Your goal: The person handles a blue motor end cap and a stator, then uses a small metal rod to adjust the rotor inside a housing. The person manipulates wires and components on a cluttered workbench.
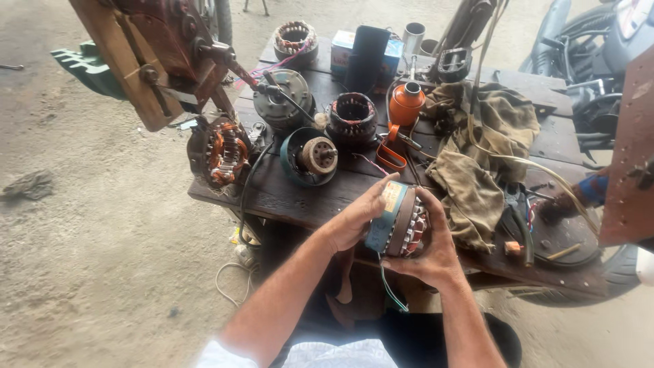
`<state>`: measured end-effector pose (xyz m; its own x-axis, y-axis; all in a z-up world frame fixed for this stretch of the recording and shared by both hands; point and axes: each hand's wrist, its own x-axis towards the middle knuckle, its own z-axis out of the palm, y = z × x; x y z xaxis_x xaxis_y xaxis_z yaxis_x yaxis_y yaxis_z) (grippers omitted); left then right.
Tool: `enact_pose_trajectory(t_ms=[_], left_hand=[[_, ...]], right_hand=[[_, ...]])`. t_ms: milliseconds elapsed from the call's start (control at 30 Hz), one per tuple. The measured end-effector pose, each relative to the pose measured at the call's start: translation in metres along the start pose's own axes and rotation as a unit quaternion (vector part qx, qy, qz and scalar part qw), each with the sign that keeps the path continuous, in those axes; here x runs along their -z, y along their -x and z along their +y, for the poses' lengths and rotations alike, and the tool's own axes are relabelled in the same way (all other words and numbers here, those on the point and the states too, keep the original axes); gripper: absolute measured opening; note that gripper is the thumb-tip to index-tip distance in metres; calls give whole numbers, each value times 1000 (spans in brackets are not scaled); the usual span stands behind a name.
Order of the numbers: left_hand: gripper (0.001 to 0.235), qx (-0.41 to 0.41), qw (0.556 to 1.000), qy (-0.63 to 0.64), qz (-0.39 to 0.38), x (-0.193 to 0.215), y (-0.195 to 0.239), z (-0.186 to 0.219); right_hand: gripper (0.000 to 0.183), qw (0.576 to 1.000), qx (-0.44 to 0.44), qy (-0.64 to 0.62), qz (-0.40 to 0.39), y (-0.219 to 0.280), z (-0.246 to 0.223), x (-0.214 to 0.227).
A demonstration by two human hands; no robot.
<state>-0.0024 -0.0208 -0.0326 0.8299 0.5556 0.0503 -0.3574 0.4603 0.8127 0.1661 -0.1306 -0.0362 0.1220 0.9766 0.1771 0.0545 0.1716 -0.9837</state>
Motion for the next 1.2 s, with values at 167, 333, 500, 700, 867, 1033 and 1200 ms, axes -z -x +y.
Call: enact_pose_trajectory(t_ms=[167,333,500,700,867,1033,1200], left_hand=[[137,-23,997,-76,-2,1,7,-3],[137,-15,999,-49,-4,8,11,-11],[135,-19,1000,-17,6,4,0,-8],[135,-13,999,-11,28,10,-1,-14],[135,-14,999,-10,36,11,0,-17],[136,-17,999,-21,40,14,1,-21],[135,-34,999,-13,30,19,1,-24]], right_hand=[[135,998,57,37,1,2,10,-1],[132,982,131,134,14,7,24,8],[132,972,144,182,38,5,24,13],[133,972,111,202,48,0,15,8],[136,964,119,233,42,-1,14,9],[139,963,144,225,35,0,23,12],[140,968,147,201,35,3,35,13]])
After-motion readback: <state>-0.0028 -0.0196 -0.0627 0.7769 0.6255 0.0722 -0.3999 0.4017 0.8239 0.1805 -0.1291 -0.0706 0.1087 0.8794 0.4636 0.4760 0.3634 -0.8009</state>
